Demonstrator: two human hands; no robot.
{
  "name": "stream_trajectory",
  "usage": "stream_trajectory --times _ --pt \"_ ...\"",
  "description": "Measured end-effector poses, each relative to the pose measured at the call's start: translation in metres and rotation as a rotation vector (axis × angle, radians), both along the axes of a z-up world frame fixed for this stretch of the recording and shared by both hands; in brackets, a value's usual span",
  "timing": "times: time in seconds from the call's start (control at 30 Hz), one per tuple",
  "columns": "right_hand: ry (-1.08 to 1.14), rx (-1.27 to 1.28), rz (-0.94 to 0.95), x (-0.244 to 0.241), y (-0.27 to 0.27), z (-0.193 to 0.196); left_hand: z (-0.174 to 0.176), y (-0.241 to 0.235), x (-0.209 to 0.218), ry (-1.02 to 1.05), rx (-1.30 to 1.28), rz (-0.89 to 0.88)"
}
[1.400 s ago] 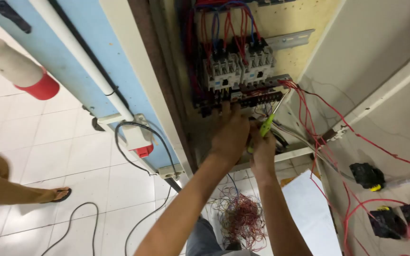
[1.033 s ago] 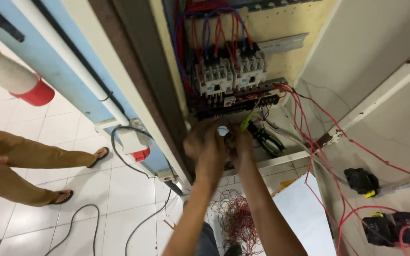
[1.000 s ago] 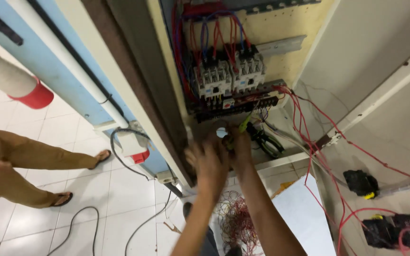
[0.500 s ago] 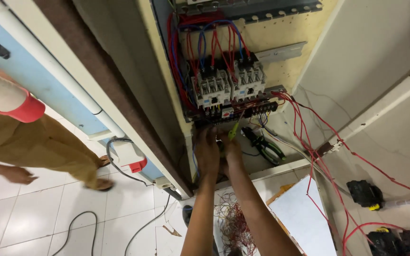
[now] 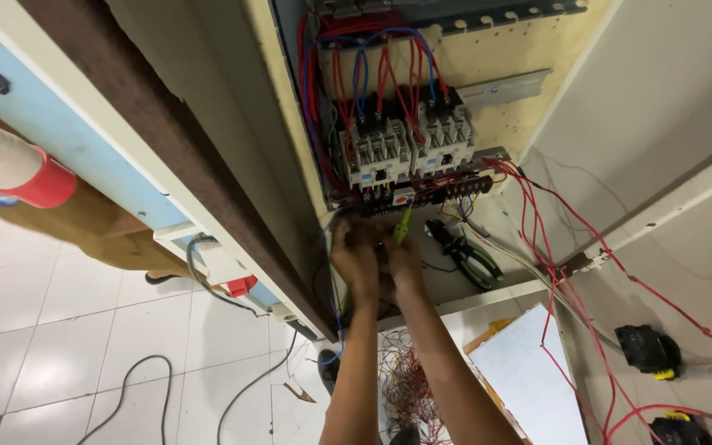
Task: Stripping electrical wires and connecting them to terminal blocks within a control panel.
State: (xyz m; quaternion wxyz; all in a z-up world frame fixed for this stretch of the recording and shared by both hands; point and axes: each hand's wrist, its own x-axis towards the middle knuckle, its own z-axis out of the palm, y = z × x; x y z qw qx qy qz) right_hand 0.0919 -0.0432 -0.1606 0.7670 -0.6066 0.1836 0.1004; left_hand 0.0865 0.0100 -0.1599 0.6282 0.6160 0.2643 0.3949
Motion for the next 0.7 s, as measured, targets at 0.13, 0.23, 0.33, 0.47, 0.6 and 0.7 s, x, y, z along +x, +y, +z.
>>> stream_trajectory --times 0.13,0.23,0.33,0.47,0.6,0.7 --pt "0.011 -0.006 -0.041 -0.007 -0.004 0.01 -0.01 0.012 0.003 0.097 -0.152 0.031" --pt "0.045 0.01 -0.048 -0.011 -0.002 0.013 -0.001 0.009 0.003 0.111 -0.135 0.034" --pt "0.024 0.105 -0.137 -0.021 -0.001 0.02 0.014 0.008 0.0 -0.148 -0.555 -0.134" --pt "0.027 0.263 -0.289 -0.026 0.005 -0.006 0.002 0.017 0.008 -0.287 -0.72 -0.159" --pt "-0.029 0.131 -0.335 -0.044 0.017 0.038 -0.009 0.023 -0.004 -0.431 -0.72 -0.27" --pt "-0.059 0.032 -0.202 -0.033 0.019 0.077 -0.026 0.028 0.006 -0.122 -0.488 -0.191"
